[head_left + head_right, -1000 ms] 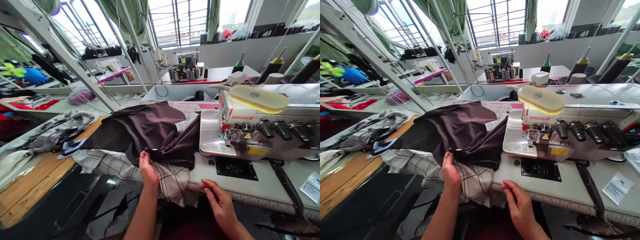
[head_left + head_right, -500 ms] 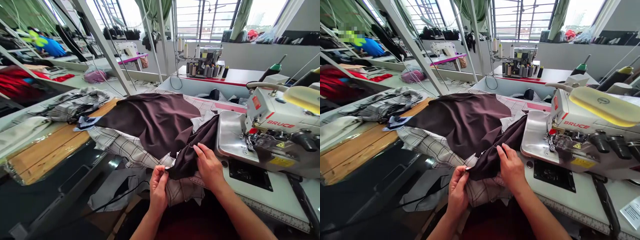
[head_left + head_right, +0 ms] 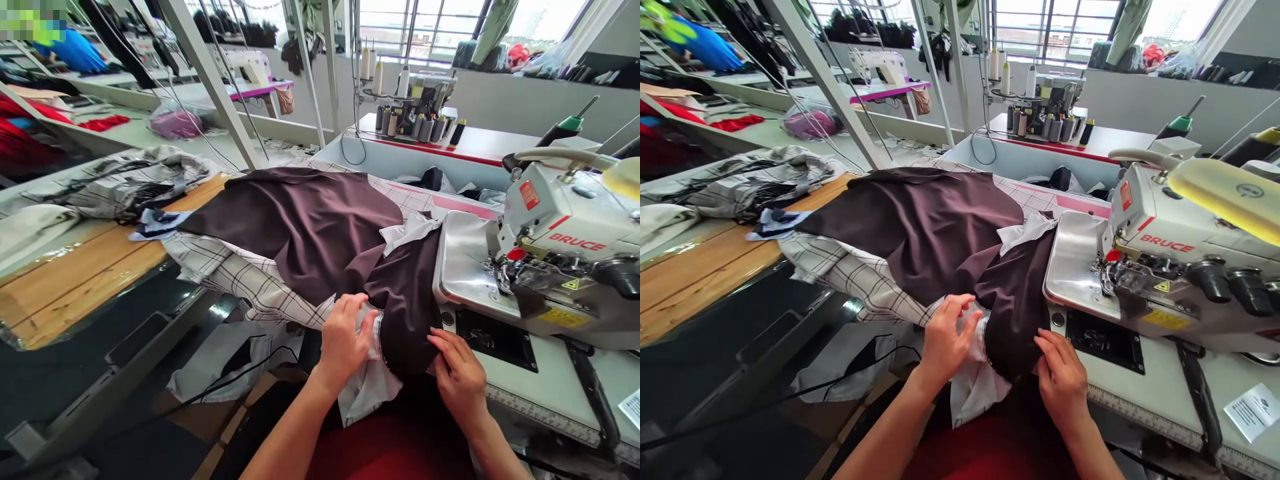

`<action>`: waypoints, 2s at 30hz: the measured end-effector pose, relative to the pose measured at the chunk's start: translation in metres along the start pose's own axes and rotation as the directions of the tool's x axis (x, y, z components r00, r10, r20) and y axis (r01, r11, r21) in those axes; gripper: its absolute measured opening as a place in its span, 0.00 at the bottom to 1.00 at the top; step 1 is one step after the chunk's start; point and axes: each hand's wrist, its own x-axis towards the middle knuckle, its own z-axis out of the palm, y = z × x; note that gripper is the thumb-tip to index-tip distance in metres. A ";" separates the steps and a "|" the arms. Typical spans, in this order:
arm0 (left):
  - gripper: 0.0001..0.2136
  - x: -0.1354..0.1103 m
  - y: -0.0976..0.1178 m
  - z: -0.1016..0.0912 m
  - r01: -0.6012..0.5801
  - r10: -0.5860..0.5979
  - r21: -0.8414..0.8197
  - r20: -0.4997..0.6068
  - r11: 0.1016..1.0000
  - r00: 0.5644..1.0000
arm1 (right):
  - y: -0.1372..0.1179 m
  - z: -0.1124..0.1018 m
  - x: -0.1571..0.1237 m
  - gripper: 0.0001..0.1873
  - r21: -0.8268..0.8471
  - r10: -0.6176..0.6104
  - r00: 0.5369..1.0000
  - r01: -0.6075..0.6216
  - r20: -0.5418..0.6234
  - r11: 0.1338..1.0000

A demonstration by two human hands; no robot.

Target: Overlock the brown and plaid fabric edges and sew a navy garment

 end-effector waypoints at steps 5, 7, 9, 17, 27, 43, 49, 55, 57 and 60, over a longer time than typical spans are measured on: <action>0.10 0.024 -0.005 0.004 -0.065 0.053 0.058 0.180 0.996 0.982 | 0.002 -0.007 -0.002 0.11 0.241 0.358 0.915 -0.310 -0.187 0.919; 0.08 0.022 -0.007 0.000 -0.014 0.023 -0.083 0.112 0.996 0.993 | 0.002 -0.010 -0.003 0.09 0.334 0.453 0.863 -0.368 -0.224 0.868; 0.06 0.019 -0.005 -0.004 0.064 -0.063 -0.278 0.012 0.958 0.998 | 0.002 -0.012 -0.002 0.08 0.372 0.462 0.861 -0.366 -0.212 0.853; 0.07 0.015 0.003 0.002 0.284 -0.372 -0.638 -0.005 0.716 0.928 | 0.000 -0.013 0.002 0.07 0.371 0.437 0.884 -0.355 -0.165 0.858; 0.10 -0.024 0.001 0.015 0.200 -0.202 0.086 0.010 0.976 0.979 | 0.000 -0.013 0.005 0.08 0.371 0.422 0.889 -0.336 -0.180 0.866; 0.11 -0.037 0.011 -0.012 0.463 -0.374 -0.746 0.304 0.479 0.876 | 0.002 -0.014 0.002 0.10 0.338 0.387 0.904 -0.312 -0.182 0.888; 0.12 -0.027 0.007 -0.010 0.396 -0.378 -0.509 0.143 0.765 0.915 | 0.003 -0.013 -0.001 0.11 0.344 0.369 0.912 -0.294 -0.181 0.892; 0.08 0.019 0.003 -0.003 0.202 -0.202 0.011 -0.027 0.979 0.979 | 0.005 -0.012 -0.003 0.11 0.337 0.369 0.913 -0.296 -0.176 0.894; 0.06 0.023 0.003 0.000 0.220 -0.214 -0.127 0.056 0.967 0.975 | 0.005 -0.012 -0.003 0.11 0.323 0.363 0.916 -0.296 -0.172 0.899; 0.06 0.009 0.006 -0.002 0.301 -0.249 -0.413 0.176 0.860 0.952 | 0.003 -0.012 -0.002 0.13 0.283 0.326 0.933 -0.275 -0.152 0.919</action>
